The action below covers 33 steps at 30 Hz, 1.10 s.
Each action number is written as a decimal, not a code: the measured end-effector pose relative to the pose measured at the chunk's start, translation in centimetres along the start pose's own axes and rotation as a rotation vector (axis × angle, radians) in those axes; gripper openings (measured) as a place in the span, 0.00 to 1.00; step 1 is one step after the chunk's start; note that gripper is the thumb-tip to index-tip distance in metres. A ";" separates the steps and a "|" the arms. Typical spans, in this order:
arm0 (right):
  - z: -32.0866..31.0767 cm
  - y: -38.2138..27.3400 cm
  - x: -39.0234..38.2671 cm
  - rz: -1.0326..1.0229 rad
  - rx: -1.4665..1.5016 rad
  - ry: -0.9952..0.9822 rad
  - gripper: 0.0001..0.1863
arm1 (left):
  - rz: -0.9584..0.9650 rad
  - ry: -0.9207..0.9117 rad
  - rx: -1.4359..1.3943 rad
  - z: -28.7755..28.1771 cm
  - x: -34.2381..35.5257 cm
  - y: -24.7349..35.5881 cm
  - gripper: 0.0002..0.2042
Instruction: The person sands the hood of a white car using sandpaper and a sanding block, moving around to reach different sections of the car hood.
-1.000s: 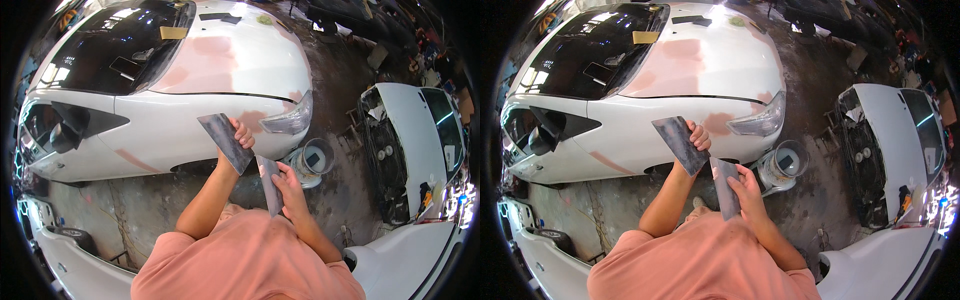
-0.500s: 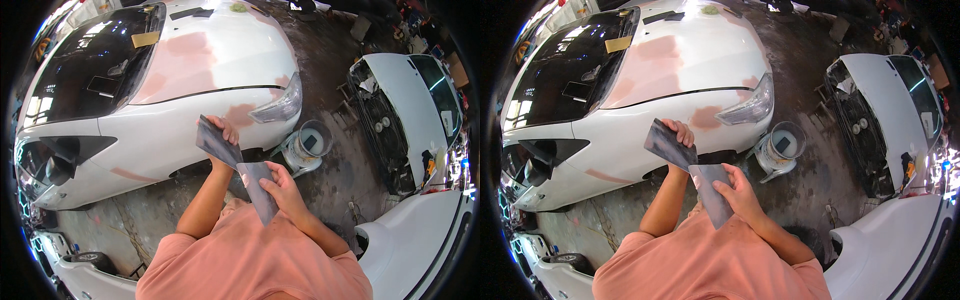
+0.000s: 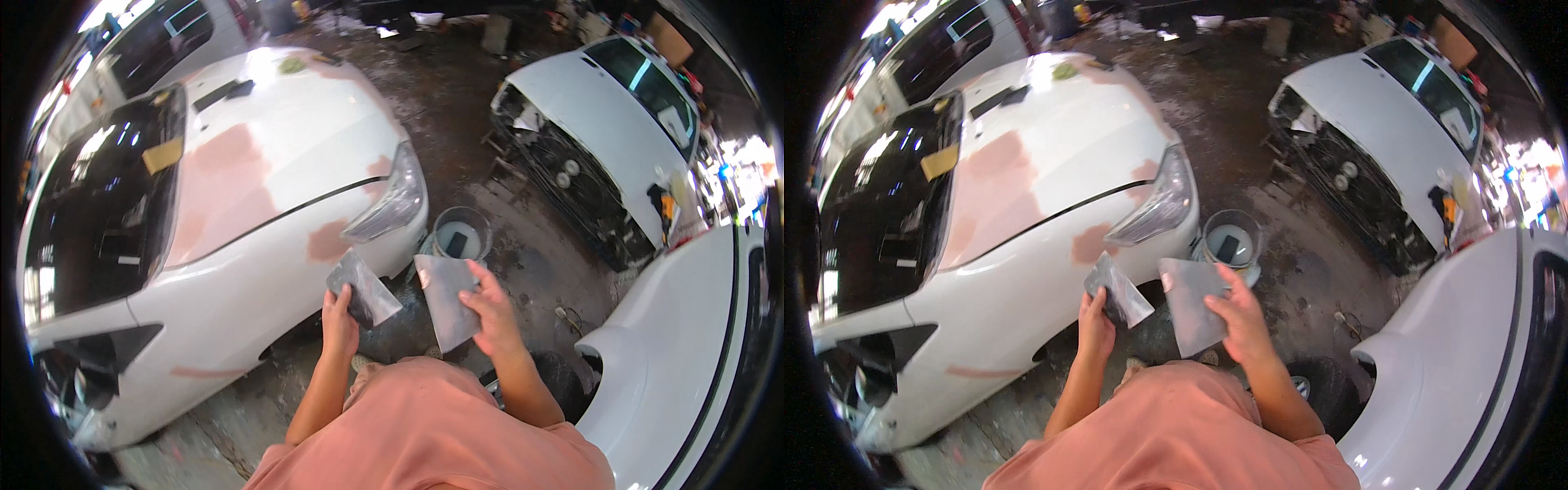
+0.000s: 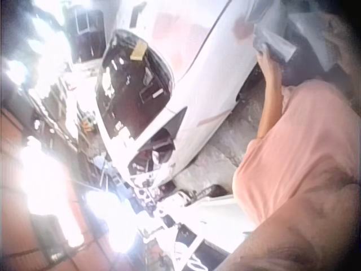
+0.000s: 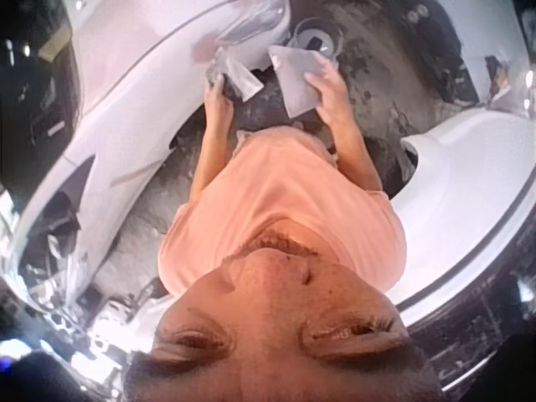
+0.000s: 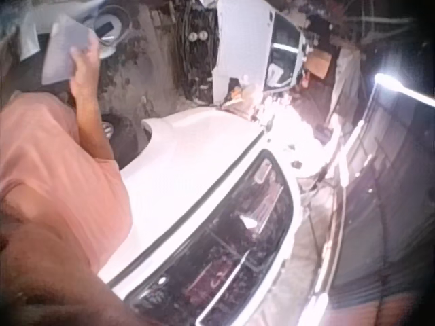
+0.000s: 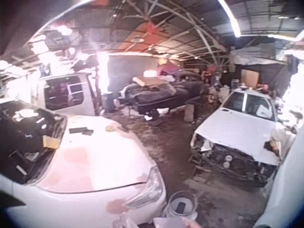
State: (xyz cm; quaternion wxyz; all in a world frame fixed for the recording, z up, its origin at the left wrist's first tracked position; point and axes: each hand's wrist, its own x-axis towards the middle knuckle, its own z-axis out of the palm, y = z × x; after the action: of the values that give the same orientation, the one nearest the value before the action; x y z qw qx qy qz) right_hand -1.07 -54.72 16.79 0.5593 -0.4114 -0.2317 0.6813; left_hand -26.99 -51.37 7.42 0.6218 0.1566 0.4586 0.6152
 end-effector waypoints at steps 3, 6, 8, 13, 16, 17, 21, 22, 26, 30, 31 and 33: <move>-7.0 -1.6 -0.9 -0.314 -0.179 0.275 0.32 | -0.115 -0.112 -0.027 2.2 -1.6 -0.7 0.20; -13.6 -4.4 -3.7 -0.407 -0.306 0.492 0.25 | -0.194 -0.158 -0.057 5.5 -1.5 -2.6 0.20; -16.3 -5.9 -5.3 -0.434 -0.365 0.586 0.20 | -0.258 -0.189 0.007 9.0 -1.7 -3.9 0.19; -18.0 -9.2 -8.4 -0.591 -0.658 0.653 0.11 | -0.362 -0.434 0.111 17.1 -1.7 -10.8 0.19; -18.3 -9.0 -9.1 -0.854 -0.815 0.450 0.18 | -0.530 -0.499 0.177 25.3 -5.1 -11.8 0.17; -18.0 -9.5 -9.6 -0.852 -0.969 0.406 0.21 | -0.531 -0.518 0.170 27.4 -6.0 -12.3 0.16; -17.9 -11.0 -10.5 -0.926 -1.374 0.285 0.35 | -0.412 -0.682 0.072 32.6 -7.3 -16.2 0.14; -18.6 -11.1 -10.4 -0.963 -1.431 0.284 0.38 | -0.414 -0.702 0.092 33.7 -7.5 -17.0 0.14; -24.2 -11.6 -9.1 -0.882 -1.460 0.484 0.37 | -0.435 -0.748 0.154 37.5 -6.8 -20.3 0.14; -31.6 -13.2 -6.3 -0.659 -1.601 0.591 0.41 | -0.478 -0.713 0.188 41.5 -3.8 -23.4 0.15; -33.4 -13.6 -5.4 -0.595 -1.676 0.619 0.41 | -0.555 -0.699 0.135 43.0 -3.0 -23.7 0.16; -37.5 -13.9 -2.8 -0.461 -1.673 0.646 0.37 | -0.523 -0.755 0.092 46.1 -0.3 -24.7 0.16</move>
State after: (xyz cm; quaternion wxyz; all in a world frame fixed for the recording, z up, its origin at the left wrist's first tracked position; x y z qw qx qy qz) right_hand 37.71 -59.05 7.63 0.2394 -0.7951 -0.5570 0.0161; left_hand 23.55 -39.41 13.24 0.8721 0.2762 0.2508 0.3167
